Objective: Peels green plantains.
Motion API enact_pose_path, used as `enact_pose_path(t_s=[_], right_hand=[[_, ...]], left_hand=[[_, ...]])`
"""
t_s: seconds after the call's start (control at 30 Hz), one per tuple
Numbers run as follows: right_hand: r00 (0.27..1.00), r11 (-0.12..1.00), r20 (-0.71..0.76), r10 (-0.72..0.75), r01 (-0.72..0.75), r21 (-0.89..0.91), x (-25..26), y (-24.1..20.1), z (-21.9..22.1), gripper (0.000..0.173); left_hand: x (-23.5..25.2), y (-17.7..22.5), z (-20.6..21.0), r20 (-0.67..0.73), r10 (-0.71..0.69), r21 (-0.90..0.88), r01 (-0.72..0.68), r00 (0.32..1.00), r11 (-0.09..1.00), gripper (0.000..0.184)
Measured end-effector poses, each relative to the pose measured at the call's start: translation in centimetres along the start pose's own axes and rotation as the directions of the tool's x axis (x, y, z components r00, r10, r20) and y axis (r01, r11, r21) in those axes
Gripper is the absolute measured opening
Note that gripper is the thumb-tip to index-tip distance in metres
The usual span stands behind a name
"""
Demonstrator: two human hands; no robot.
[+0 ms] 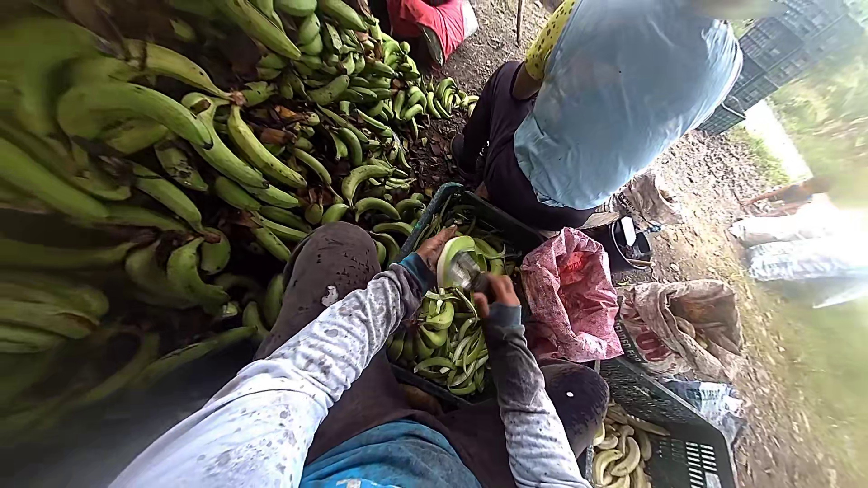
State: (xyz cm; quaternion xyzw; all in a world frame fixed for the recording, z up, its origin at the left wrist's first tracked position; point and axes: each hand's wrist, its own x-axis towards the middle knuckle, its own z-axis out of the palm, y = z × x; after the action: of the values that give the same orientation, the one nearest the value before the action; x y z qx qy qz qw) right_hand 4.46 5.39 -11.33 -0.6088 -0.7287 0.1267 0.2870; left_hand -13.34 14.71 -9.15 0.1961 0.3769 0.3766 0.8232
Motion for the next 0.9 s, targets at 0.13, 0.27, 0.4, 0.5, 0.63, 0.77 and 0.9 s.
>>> enact_pose_path(t_s=[0.13,0.27,0.4,0.5,0.63,0.77,0.9], right_hand=[[0.965,0.962,-0.089,-0.248,0.234,-0.144,-0.4,-0.6,1.2,0.048],[0.978,0.977,-0.034,0.208,-0.209,-0.035,1.3,0.2,1.1,0.043],[0.626,0.582,0.183,0.758,-0.776,0.244,3.9,-0.6,-0.6,0.047],[0.665,0.627,0.198,0.72,-0.746,0.226,3.6,-2.3,-2.4,0.049],[0.993,0.989,0.109,0.037,-0.052,0.136,0.8,1.2,-1.0,0.056],[0.99,0.994,0.106,-0.089,0.095,-0.06,0.7,0.8,-0.4,0.054],[0.884,0.885,0.045,0.465,-0.464,-0.032,3.0,-0.5,-1.6,0.045]], left_hand=[[-0.2,0.5,0.4,-0.084,-0.034,0.086,0.041,0.996,0.995,0.036],[-1.1,-1.8,2.2,-0.069,0.1,0.195,-0.085,0.993,0.977,0.029],[-1.0,-2.8,2.2,0.06,0.068,0.191,-0.078,0.996,0.979,0.03],[-0.4,-1.3,1.5,0.033,0.022,0.054,-0.024,0.999,0.998,0.031],[0.0,0.4,0.6,-0.056,-0.019,-0.023,0.018,0.998,1.0,0.031],[0.5,-0.6,0.9,-0.062,0.013,0.097,-0.007,0.998,0.995,0.03],[-0.6,-3.1,2.4,-0.04,0.119,0.132,-0.113,0.992,0.985,0.032]])
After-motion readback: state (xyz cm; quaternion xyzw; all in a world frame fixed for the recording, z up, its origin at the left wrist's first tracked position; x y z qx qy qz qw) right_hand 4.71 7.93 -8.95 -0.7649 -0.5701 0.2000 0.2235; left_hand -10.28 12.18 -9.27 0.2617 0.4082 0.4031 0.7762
